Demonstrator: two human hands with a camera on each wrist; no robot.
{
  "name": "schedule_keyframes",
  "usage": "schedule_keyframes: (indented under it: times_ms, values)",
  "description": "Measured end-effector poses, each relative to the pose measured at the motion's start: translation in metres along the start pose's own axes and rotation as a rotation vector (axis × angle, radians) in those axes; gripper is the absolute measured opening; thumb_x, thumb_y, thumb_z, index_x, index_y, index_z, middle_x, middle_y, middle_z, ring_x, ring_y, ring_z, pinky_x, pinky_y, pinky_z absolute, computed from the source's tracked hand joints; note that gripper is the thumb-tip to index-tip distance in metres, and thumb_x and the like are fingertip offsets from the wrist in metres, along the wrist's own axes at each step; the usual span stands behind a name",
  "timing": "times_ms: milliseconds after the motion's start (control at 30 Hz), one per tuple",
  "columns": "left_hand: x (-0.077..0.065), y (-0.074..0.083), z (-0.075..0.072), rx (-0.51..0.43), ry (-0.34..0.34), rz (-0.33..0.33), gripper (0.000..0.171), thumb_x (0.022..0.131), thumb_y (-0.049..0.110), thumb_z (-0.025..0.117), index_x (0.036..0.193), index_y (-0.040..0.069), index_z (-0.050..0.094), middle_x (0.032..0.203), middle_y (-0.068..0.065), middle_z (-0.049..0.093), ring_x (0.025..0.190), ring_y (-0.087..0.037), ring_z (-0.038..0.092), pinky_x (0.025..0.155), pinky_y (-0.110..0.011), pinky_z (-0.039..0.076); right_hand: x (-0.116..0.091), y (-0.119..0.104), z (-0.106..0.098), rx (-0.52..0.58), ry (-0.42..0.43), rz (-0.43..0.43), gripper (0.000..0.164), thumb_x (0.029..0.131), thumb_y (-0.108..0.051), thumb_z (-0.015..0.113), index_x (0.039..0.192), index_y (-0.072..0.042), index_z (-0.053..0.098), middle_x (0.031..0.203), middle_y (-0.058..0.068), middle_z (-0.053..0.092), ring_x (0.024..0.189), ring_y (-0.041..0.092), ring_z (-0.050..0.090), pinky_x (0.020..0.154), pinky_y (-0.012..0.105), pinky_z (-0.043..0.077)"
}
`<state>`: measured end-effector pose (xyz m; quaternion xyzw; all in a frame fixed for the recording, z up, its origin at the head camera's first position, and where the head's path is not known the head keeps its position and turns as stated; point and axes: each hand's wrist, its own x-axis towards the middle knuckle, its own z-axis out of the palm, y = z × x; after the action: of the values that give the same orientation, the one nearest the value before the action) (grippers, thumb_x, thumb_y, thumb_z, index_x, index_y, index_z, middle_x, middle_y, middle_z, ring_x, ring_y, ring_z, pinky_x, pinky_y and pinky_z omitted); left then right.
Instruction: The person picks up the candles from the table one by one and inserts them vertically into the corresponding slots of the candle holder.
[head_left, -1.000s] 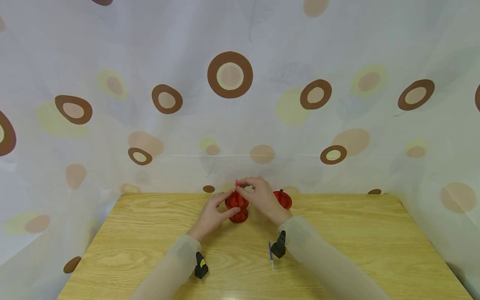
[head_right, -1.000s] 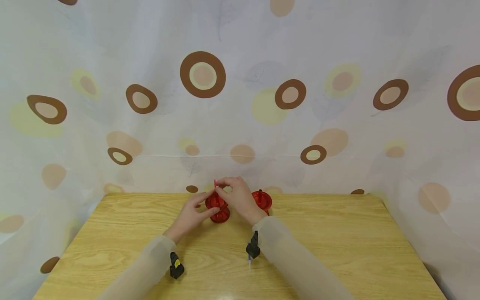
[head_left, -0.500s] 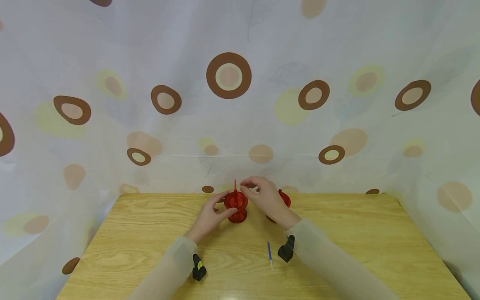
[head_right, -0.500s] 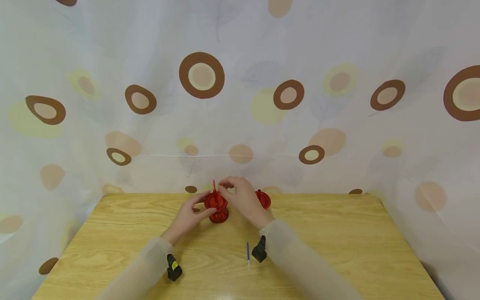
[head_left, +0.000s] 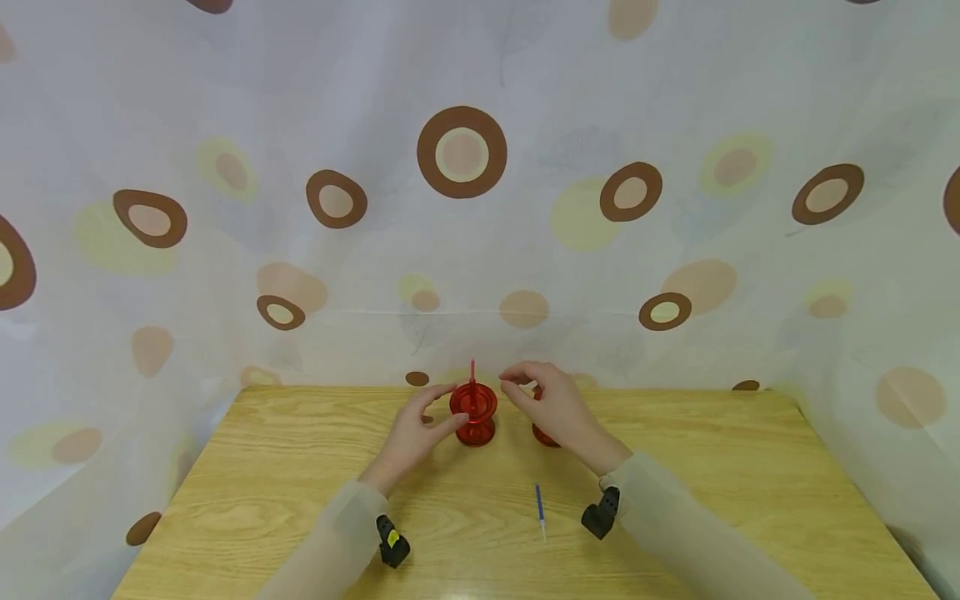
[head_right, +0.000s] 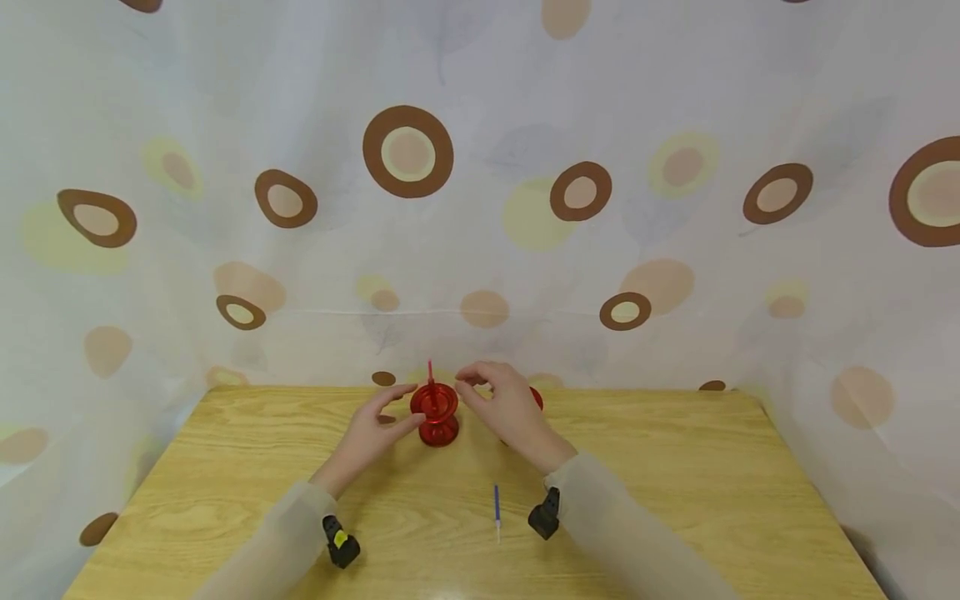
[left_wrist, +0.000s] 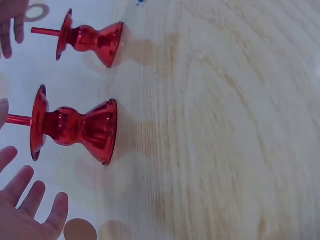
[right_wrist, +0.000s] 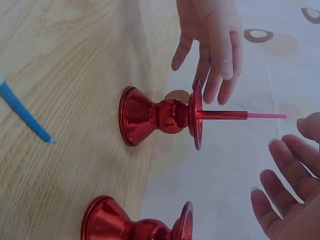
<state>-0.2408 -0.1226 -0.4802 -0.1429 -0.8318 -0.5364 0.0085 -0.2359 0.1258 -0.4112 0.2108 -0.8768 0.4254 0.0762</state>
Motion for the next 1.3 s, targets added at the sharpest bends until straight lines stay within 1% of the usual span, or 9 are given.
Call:
schedule_keyframes:
  times_ms: [33,233,333,467,667,833,1033,1133,1300]
  values:
    - [-0.001,0.001,0.000,0.000,0.005,-0.001,0.055,0.097,0.029,0.077,0.146,0.013,0.060,0.150,-0.006,0.057,0.143,-0.032,0.047,0.107,-0.060,0.046,-0.001,0.001,-0.001,0.004,-0.001,0.003,0.019,0.104,-0.023,0.067,0.118,-0.013,0.075,0.116,0.001,0.072,0.107,0.021,0.063,0.086,0.045,0.053]
    - [-0.006,0.002,-0.002,0.002,0.030,0.023,0.050,0.096,0.028,0.078,0.141,0.015,0.064,0.145,-0.004,0.061,0.138,-0.029,0.052,0.104,-0.057,0.049,-0.007,0.003,-0.005,-0.004,0.009,-0.011,0.020,0.103,-0.022,0.067,0.118,-0.011,0.076,0.113,0.001,0.074,0.106,0.023,0.063,0.090,0.049,0.054]
    - [-0.009,0.002,-0.002,0.001,0.035,0.034,0.048,0.096,0.026,0.078,0.140,0.012,0.065,0.143,-0.007,0.061,0.136,-0.030,0.053,0.103,-0.057,0.050,-0.010,0.003,-0.006,-0.018,0.008,-0.013,0.019,0.103,-0.020,0.068,0.117,-0.010,0.076,0.110,0.002,0.075,0.102,0.023,0.063,0.089,0.047,0.055]
    - [-0.012,0.003,-0.003,0.011,0.043,0.040,0.046,0.095,0.026,0.079,0.138,0.012,0.067,0.141,-0.007,0.062,0.133,-0.030,0.054,0.102,-0.057,0.050,-0.015,0.001,-0.009,-0.019,0.003,0.000,0.019,0.103,-0.019,0.068,0.117,-0.010,0.076,0.111,0.002,0.075,0.101,0.022,0.064,0.090,0.045,0.055]
    - [-0.017,0.007,-0.002,0.039,0.114,0.052,0.040,0.094,0.025,0.081,0.129,0.010,0.071,0.130,-0.007,0.068,0.124,-0.031,0.058,0.101,-0.061,0.047,-0.024,0.003,-0.015,0.008,0.003,0.005,0.019,0.103,-0.021,0.068,0.117,-0.011,0.076,0.108,-0.002,0.075,0.098,0.019,0.064,0.088,0.042,0.055]
    - [-0.021,0.007,-0.001,0.042,0.149,0.071,0.038,0.093,0.024,0.081,0.127,0.009,0.072,0.124,-0.005,0.071,0.122,-0.029,0.061,0.102,-0.059,0.046,-0.033,0.008,-0.018,0.017,0.010,-0.011,0.018,0.102,-0.021,0.070,0.116,-0.012,0.076,0.106,-0.003,0.074,0.097,0.016,0.064,0.085,0.036,0.056]
    - [-0.029,0.012,0.004,0.016,0.128,0.052,0.038,0.094,0.027,0.080,0.127,0.009,0.072,0.123,-0.005,0.071,0.122,-0.029,0.060,0.108,-0.061,0.043,-0.044,0.011,-0.024,0.007,0.021,-0.020,0.015,0.100,-0.017,0.072,0.114,-0.012,0.077,0.109,-0.002,0.073,0.094,0.015,0.065,0.083,0.033,0.057]
    - [-0.033,0.013,0.007,0.015,0.109,0.058,0.038,0.095,0.028,0.079,0.127,0.008,0.072,0.123,-0.007,0.071,0.123,-0.031,0.059,0.109,-0.061,0.042,-0.049,0.012,-0.026,0.007,0.026,-0.015,0.016,0.101,-0.019,0.071,0.115,-0.014,0.076,0.113,-0.001,0.073,0.094,0.016,0.065,0.082,0.033,0.056]
    - [-0.038,0.014,0.012,0.032,0.076,0.061,0.040,0.096,0.031,0.078,0.127,0.008,0.071,0.121,-0.010,0.071,0.123,-0.031,0.059,0.110,-0.062,0.042,-0.056,0.015,-0.028,-0.005,0.037,-0.019,0.020,0.100,-0.016,0.072,0.119,-0.010,0.075,0.117,0.004,0.074,0.098,0.020,0.065,0.083,0.035,0.056]
